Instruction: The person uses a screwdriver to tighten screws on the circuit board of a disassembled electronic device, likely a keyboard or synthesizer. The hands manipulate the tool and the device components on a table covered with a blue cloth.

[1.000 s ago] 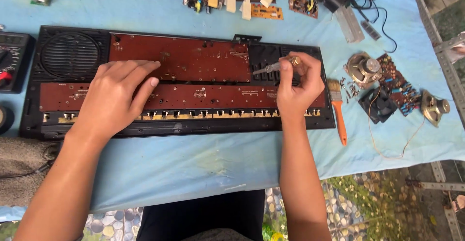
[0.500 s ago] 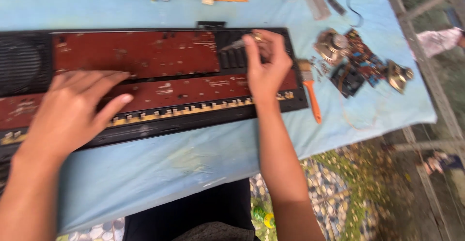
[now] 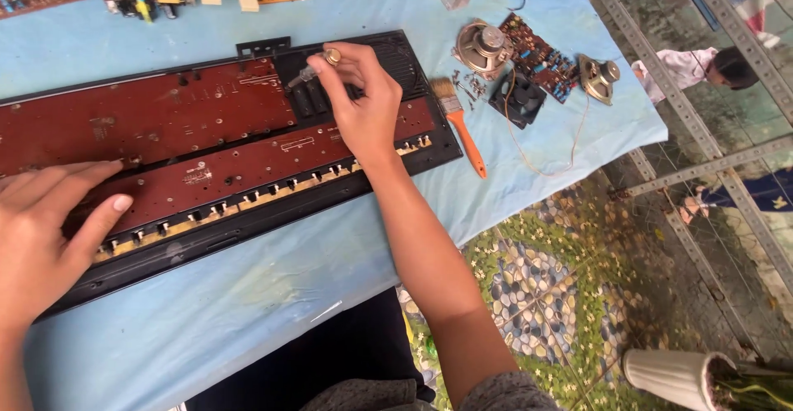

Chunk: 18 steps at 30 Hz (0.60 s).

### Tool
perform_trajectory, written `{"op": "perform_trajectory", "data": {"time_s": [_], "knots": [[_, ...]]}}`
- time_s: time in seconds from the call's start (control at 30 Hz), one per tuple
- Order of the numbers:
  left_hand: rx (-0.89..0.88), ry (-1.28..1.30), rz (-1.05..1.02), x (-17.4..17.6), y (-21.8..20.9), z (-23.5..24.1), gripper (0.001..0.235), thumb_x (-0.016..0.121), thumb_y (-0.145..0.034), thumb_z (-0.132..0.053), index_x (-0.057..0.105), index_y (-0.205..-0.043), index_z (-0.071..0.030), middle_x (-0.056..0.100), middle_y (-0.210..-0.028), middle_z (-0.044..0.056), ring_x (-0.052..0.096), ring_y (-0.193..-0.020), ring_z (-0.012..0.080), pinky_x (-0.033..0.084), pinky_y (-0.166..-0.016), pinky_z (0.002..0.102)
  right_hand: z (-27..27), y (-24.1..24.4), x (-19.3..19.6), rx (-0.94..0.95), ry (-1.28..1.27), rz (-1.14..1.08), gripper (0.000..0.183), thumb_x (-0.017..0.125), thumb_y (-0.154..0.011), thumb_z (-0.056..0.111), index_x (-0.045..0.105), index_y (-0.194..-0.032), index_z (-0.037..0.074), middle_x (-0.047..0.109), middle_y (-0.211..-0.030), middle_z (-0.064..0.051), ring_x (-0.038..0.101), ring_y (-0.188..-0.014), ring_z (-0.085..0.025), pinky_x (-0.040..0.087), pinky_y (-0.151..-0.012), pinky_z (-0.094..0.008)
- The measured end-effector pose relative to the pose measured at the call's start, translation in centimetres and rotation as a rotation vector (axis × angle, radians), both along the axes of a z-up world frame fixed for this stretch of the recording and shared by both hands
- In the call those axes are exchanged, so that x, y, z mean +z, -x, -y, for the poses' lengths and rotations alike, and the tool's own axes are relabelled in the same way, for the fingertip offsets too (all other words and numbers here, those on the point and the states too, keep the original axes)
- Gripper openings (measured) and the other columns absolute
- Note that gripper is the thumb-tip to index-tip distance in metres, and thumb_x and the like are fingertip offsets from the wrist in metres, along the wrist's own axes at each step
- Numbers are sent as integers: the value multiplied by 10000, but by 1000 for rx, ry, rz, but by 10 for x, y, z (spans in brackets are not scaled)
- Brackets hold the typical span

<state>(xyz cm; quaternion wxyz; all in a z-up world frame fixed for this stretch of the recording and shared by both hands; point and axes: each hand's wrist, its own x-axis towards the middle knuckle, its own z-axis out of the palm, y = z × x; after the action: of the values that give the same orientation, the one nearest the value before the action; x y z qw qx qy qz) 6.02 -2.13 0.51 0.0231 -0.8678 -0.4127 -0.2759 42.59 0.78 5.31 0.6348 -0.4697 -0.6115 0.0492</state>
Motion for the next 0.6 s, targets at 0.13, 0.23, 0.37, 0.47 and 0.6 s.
{"op": "perform_trajectory", "data": {"time_s": [0.13, 0.23, 0.37, 0.47, 0.6], "knots": [[-4, 38, -1, -8, 0, -3, 348, 661, -1097, -229, 770, -1333, 2, 779, -1311, 164, 725, -1204, 327, 520, -1174, 438, 0, -1, 0, -5, 15, -23, 186, 710, -992, 259, 662, -1107, 122, 744, -1040, -11, 777, -947, -159, 673, -844, -277], [-28, 81, 61, -17, 1, -4, 352, 678, -1087, -189, 765, -1339, 41, 767, -1311, 204, 716, -1211, 349, 500, -1213, 456, -4, -2, -5, 29, 42, -10, 176, 692, -1009, 290, 662, -1136, 173, 723, -1029, 32, 742, -936, -129, 667, -826, -265], [-18, 73, 43, -12, 0, -4, 333, 684, -1086, -188, 771, -1316, 36, 777, -1284, 196, 728, -1192, 338, 508, -1183, 445, 1, -2, 0, 10, 9, -20, 182, 698, -1005, 278, 670, -1135, 153, 746, -1008, 27, 740, -905, -119, 655, -830, -257], [32, 13, -19, 2, -2, 2, 326, 675, -1103, -277, 796, -1313, -59, 795, -1258, 99, 748, -1093, 309, 541, -1079, 433, 0, -3, -1, 50, 28, 56, 214, 672, -1028, 318, 661, -1169, 158, 730, -1041, 5, 735, -938, -153, 653, -793, -291], [117, 28, -147, 28, -8, 11, 350, 620, -1077, -372, 758, -1311, -151, 784, -1247, -6, 748, -1131, 239, 522, -1003, 400, 3, 2, 11, -31, 9, 5, 161, 741, -979, 221, 696, -1080, 105, 740, -961, -6, 708, -851, -113, 591, -799, -261]]}}
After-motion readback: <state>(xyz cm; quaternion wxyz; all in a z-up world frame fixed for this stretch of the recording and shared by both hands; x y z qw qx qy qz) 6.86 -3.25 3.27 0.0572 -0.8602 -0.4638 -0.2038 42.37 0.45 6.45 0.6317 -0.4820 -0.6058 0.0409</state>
